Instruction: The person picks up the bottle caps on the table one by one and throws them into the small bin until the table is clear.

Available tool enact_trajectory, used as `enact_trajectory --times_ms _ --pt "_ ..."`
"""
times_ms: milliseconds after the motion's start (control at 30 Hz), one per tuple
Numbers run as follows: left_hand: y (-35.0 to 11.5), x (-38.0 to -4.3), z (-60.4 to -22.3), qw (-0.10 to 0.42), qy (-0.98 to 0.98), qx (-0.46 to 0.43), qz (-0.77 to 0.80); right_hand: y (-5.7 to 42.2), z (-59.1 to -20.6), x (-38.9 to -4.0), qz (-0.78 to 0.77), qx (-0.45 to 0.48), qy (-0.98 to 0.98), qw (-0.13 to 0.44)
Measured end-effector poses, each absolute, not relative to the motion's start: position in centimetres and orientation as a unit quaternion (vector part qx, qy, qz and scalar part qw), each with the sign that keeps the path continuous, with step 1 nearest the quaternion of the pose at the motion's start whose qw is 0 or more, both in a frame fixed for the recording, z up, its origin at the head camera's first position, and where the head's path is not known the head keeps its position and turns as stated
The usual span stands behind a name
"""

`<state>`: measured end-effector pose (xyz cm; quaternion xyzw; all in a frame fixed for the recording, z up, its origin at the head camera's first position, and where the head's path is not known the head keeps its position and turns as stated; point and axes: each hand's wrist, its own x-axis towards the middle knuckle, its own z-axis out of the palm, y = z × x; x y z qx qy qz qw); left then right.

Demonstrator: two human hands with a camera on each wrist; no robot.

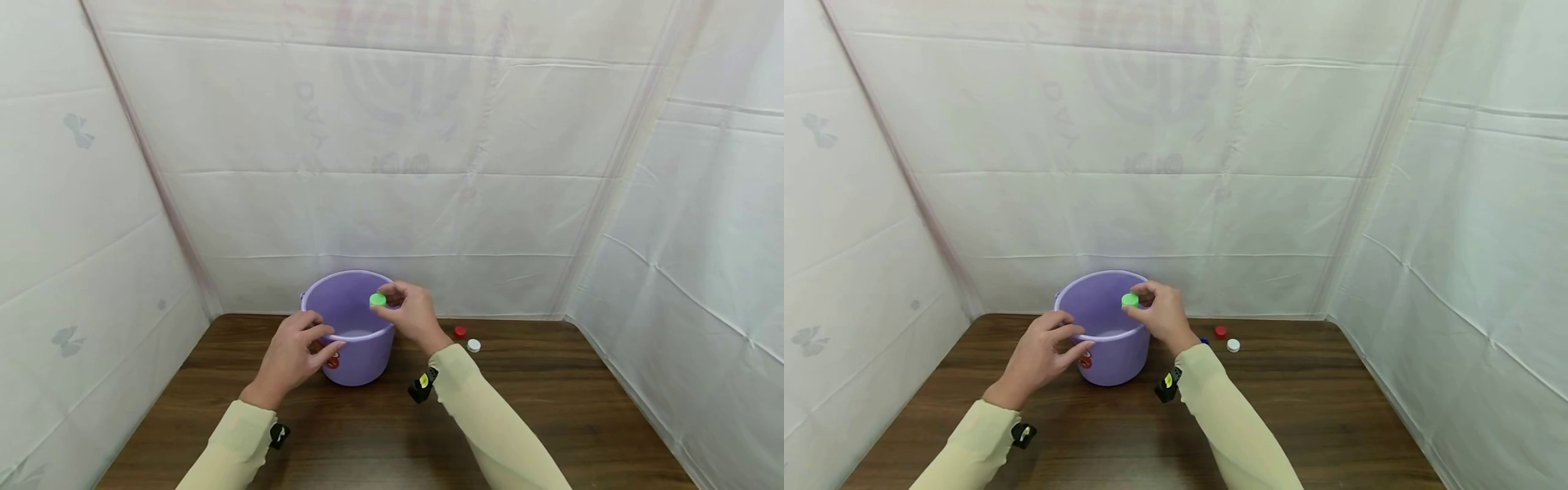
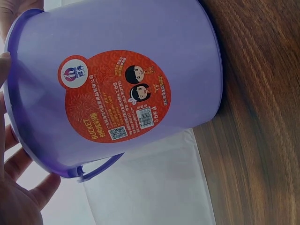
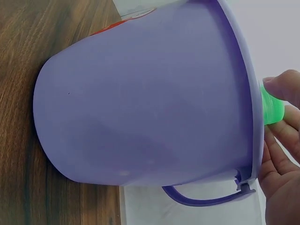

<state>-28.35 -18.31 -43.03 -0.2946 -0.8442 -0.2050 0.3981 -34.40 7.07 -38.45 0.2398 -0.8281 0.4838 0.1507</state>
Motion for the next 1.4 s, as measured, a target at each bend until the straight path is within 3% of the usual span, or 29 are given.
enact_trajectory --times_ms 1400 --pt "-18.3 -28.4 -43.1 0.407 -0.841 -0.296 -0.198 7.1 -39.4 -35.0 0.485 0.229 -0.828 0.163"
